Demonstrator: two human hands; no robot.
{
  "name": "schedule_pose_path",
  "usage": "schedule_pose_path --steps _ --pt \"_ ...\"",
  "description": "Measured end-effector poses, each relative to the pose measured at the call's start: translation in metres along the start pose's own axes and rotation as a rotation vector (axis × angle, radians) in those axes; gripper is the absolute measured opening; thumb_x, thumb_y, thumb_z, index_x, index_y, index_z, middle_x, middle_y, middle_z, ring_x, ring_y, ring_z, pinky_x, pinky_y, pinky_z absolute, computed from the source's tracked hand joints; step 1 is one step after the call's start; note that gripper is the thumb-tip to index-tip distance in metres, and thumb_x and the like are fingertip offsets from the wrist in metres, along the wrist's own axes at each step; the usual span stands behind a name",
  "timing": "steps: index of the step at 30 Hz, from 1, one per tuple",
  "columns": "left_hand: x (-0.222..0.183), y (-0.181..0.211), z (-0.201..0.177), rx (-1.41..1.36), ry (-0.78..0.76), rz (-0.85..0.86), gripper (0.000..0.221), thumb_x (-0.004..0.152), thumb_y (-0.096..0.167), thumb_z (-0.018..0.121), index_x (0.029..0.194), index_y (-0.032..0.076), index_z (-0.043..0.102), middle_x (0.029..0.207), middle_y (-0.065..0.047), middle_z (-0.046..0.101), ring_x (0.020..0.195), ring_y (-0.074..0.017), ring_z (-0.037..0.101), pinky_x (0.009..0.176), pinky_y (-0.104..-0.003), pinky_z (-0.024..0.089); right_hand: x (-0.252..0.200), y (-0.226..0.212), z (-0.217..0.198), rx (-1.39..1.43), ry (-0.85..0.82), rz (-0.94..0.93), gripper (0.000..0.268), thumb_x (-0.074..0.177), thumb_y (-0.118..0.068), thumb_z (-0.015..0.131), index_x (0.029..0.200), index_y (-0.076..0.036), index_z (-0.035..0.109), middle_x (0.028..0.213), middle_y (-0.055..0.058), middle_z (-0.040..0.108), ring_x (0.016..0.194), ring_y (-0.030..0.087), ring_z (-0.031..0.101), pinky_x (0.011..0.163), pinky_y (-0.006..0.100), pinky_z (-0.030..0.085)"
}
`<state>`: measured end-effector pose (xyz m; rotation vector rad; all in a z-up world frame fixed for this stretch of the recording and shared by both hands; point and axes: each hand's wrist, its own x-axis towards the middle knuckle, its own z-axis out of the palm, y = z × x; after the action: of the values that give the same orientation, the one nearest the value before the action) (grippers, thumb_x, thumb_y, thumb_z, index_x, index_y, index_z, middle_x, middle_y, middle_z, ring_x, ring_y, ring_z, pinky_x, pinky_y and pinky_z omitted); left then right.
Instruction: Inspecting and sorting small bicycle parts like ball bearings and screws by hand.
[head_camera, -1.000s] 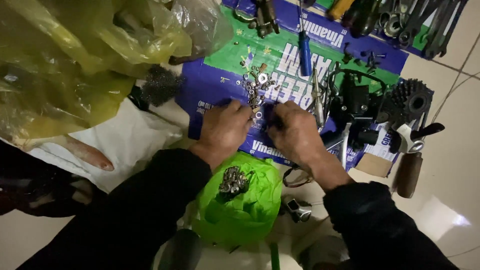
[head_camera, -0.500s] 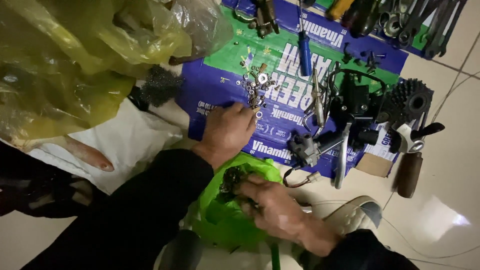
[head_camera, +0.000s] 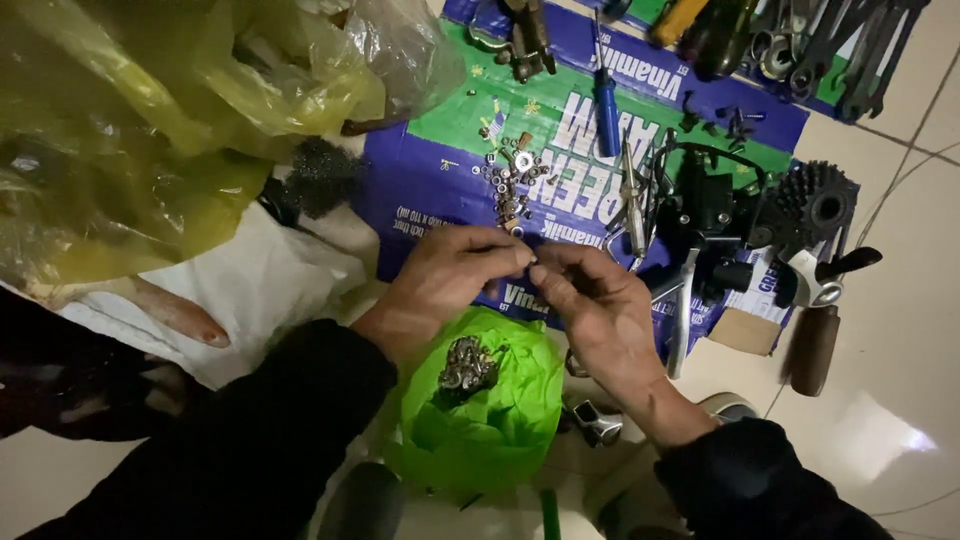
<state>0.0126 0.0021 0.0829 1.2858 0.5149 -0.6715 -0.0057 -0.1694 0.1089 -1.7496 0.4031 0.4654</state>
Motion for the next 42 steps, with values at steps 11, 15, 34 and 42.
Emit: schedule_pose_path --steps 11,15,34,42 --pt "-0.003 -0.005 -0.001 -0.057 -0.118 0.086 0.031 0.092 0.017 0.071 0.11 -0.009 0.074 0.093 -0.026 0.075 0.063 -0.0206 0.065 0.059 -0.035 0.053 0.0 0.007 -0.006 -0.057 0.036 -0.243 0.008 0.089 -0.003 0.079 0.097 -0.003 0.079 0.079 0.011 0.069 0.077 0.011 0.06 0.07 0.031 0.053" --pt "0.004 -0.014 -0.004 -0.04 -0.162 0.102 0.032 0.096 0.016 0.067 0.114 -0.01 0.072 0.094 -0.027 0.074 0.064 -0.0235 0.066 0.059 -0.038 0.053 -0.002 0.004 -0.006 0.019 0.017 -0.21 0.007 0.091 -0.002 0.076 0.098 -0.001 0.077 0.075 0.007 0.064 0.073 0.01 0.057 0.068 0.029 0.053" --pt "-0.009 -0.005 -0.002 -0.084 -0.095 -0.036 0.034 0.09 0.015 0.073 0.11 -0.011 0.073 0.09 -0.025 0.073 0.065 -0.0211 0.063 0.06 -0.035 0.051 -0.005 0.004 0.001 -0.022 0.01 -0.312 0.008 0.084 0.001 0.081 0.091 0.0 0.077 0.068 0.008 0.06 0.071 0.01 0.058 0.064 0.03 0.052" --pt "-0.018 0.0 0.002 -0.126 -0.046 -0.055 0.032 0.085 0.011 0.076 0.106 -0.013 0.073 0.084 -0.024 0.073 0.058 -0.0202 0.061 0.056 -0.032 0.047 -0.006 0.005 -0.003 -0.068 -0.002 -0.285 0.01 0.086 0.0 0.08 0.095 0.0 0.079 0.072 0.01 0.062 0.076 0.013 0.061 0.068 0.033 0.053"
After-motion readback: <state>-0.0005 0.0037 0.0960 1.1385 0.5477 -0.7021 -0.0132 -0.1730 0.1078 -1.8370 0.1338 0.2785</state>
